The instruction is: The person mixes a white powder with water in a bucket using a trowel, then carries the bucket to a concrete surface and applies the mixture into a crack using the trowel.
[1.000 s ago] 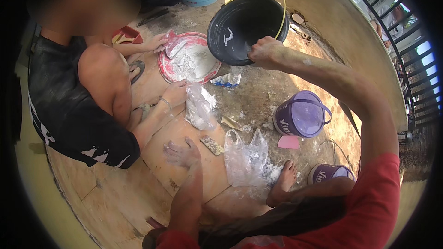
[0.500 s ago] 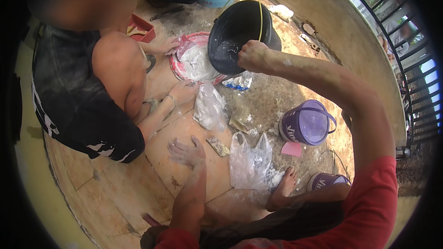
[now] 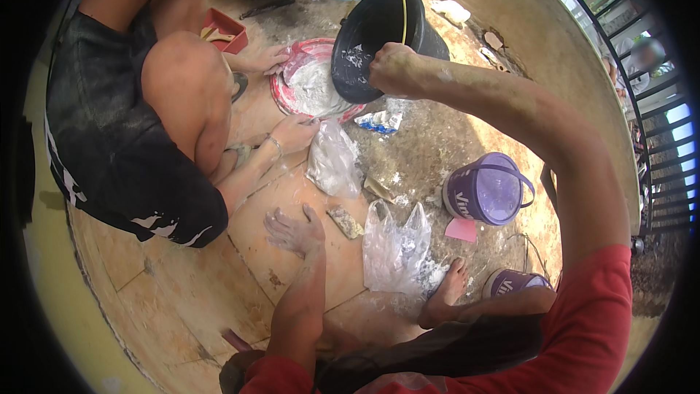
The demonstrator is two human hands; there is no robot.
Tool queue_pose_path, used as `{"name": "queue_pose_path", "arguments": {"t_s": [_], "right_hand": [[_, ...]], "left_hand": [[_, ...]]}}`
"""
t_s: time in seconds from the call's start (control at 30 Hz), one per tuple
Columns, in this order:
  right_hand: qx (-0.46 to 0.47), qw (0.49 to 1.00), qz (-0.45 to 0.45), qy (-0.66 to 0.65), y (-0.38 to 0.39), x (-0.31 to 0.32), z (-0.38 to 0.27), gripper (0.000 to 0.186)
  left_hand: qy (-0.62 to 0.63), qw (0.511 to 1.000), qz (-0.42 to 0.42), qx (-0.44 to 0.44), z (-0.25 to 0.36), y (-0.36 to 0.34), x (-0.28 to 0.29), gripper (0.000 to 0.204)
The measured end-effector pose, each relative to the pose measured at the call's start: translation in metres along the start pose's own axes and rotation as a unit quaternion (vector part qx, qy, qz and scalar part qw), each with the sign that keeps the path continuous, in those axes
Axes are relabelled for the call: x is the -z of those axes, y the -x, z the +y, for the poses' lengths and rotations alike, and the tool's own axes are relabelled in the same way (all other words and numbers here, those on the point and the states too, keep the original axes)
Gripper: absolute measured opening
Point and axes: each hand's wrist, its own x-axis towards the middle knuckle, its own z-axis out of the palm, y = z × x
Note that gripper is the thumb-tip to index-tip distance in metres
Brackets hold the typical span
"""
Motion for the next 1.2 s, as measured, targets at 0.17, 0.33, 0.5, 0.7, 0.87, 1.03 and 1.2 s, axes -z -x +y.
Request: {"name": "queue_pose_path", "arguments": {"t_s": [0.17,0.33,0.5,0.7,0.87,1.03,1.2], "right_hand": [[0.011,1.000,-0.002,0.001,-0.006,0.005,0.000,0.016],[0.011,1.000,-0.005,0.008,-0.007,0.012,0.001,0.016],[0.008,1.000,0.001,0.008,-0.014,0.013,0.004,0.015],[0.010,1.000,-0.017,0.018,-0.020,0.026,0.005,0.015],[0.012,0.999,-0.024,0.021,-0.025,0.030,0.008,0.015],[0.010,0.999,-0.034,0.029,-0.028,0.040,0.008,0.017],[0.007,0.999,-0.033,0.030,-0.032,0.043,0.008,0.018]], "left_hand": [[0.000,1.000,-0.002,0.000,-0.001,0.000,-0.001,0.076],[0.015,1.000,-0.005,0.002,-0.001,0.000,-0.002,0.077],[0.010,1.000,-0.013,0.006,0.000,-0.001,-0.002,0.076],[0.012,1.000,-0.017,0.011,0.000,-0.001,0.000,0.076],[0.014,1.000,-0.019,0.010,0.002,-0.001,0.002,0.077],[0.012,1.000,-0.019,0.013,-0.001,-0.001,0.000,0.077],[0.015,1.000,-0.019,0.012,0.001,-0.001,0.001,0.077]]}}
